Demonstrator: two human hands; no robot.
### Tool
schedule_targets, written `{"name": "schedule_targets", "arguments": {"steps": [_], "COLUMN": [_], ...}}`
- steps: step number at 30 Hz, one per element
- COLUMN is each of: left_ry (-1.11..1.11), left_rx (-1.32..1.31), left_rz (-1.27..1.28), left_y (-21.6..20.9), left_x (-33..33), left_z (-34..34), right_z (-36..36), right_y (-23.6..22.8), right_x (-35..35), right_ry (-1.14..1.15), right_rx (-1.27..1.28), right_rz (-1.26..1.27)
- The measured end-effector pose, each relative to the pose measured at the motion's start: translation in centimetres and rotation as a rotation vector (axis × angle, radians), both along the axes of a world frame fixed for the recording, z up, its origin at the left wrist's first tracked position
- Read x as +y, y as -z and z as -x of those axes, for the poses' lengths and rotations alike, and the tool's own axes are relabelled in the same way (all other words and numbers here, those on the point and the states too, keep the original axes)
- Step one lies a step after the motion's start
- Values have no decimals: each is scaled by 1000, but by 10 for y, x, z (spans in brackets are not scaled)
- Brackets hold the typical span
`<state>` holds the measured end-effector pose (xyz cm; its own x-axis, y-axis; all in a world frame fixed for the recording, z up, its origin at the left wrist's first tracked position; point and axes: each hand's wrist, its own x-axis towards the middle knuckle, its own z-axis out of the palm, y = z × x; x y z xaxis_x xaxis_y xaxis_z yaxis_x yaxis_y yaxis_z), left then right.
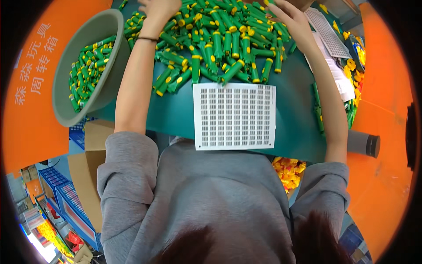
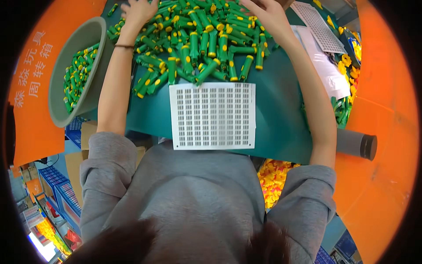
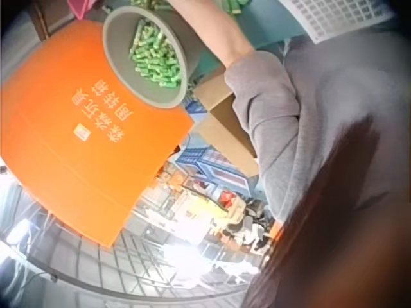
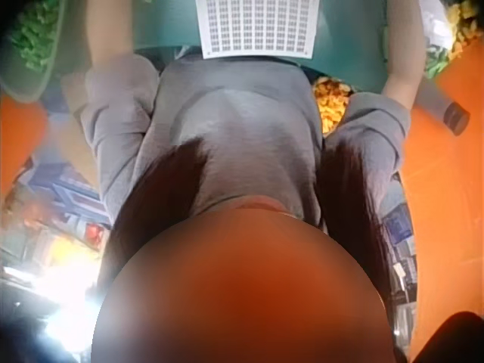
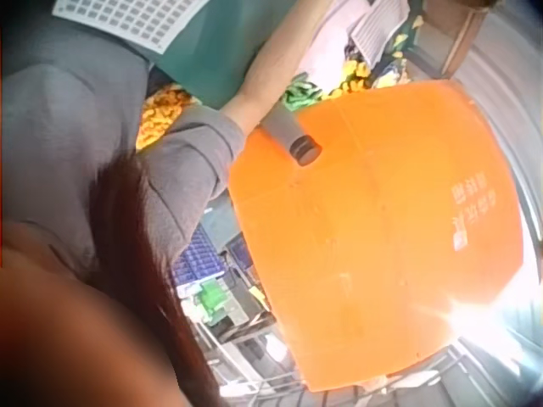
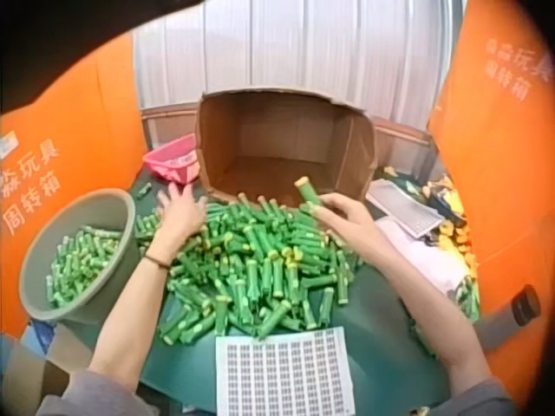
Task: Applying labels from a sticker sheet onto small green toy cylinders.
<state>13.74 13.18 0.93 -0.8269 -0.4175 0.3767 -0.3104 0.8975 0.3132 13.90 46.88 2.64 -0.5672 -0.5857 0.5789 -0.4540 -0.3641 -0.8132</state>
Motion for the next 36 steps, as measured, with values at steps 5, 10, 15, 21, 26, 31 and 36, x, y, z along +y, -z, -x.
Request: {"name": "schedule_targets", "arguments": {"steps": [5,10,15,21,26,31,36], "left_ry": [829,954,999,937,894,863,910], "left_rx": [241,248,275,285,246,264,302], "left_rz": [-255,-109,-58,-93,-84,-69,-56], "left_y": [-32,29,52,55,52,51,58], "left_x": [76,132,137,142,143,143,138], "left_z": [-168,-209,-207,-207,-204,-202,-204], "right_z": [-104,-148,-174,-177,-174,-176,-178], "right_y": [-5,40,59,53,62,68,65], "right_x": [-11,10,31,27,34,33,29], "right_ry": [145,291,375,309,310,372,381], "right_rx": [-470,-499,-724,-751,-901,-795,-880], "right_rz": [-57,15,70,123,172,84,151]}}
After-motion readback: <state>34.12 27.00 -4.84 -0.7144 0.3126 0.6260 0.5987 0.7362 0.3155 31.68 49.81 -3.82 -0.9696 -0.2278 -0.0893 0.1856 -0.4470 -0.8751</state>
